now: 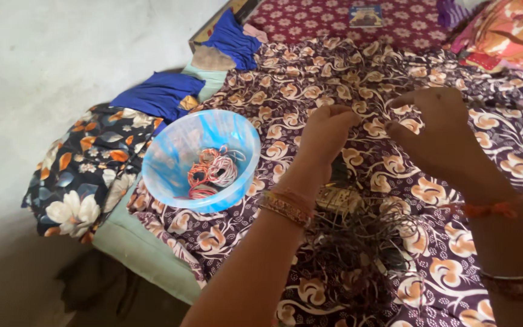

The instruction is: The person winds a long strand of pink and black yarn into a neat ball by hand. They start by picking up the yarn from a pile on the bed, then repeatedly wrap it around their fingers to form a compact bundle, which they place into a blue plastic bowl containing other wound yarn balls.

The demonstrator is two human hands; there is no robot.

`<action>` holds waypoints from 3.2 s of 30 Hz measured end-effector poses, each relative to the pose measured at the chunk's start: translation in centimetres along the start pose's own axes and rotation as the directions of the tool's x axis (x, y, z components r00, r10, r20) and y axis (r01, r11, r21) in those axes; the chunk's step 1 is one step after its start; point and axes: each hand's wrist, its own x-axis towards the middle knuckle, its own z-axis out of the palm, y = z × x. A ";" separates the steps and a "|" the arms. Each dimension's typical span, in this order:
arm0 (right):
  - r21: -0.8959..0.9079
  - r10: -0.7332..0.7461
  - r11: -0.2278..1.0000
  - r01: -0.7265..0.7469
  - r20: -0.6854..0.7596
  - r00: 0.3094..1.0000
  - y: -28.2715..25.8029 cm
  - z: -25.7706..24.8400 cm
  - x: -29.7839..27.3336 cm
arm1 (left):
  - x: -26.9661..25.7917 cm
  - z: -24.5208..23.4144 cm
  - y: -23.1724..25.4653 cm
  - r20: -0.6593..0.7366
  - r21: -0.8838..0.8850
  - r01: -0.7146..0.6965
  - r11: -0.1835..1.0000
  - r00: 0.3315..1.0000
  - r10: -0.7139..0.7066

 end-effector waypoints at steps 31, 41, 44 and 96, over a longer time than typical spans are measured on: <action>-0.039 0.526 0.803 -0.594 0.513 0.678 1.6 16.6 -18.1 | -0.2 -2.8 -22.6 0.032 0.485 0.326 0.812 0.921 -0.389; -0.144 0.603 0.678 -0.721 0.671 0.433 2.3 19.5 -24.8 | -5.5 -0.1 -26.8 -0.017 0.720 0.366 0.590 0.859 -0.512; -0.074 0.545 0.748 -0.660 0.635 0.547 2.1 19.7 -25.6 | -6.1 -0.1 -28.4 -0.005 0.755 0.334 0.564 0.863 -0.504; 0.745 0.463 0.105 -0.659 0.550 0.695 0.3 5.0 1.5 | 0.8 -1.0 -11.7 0.298 0.281 -0.032 0.959 0.953 -0.055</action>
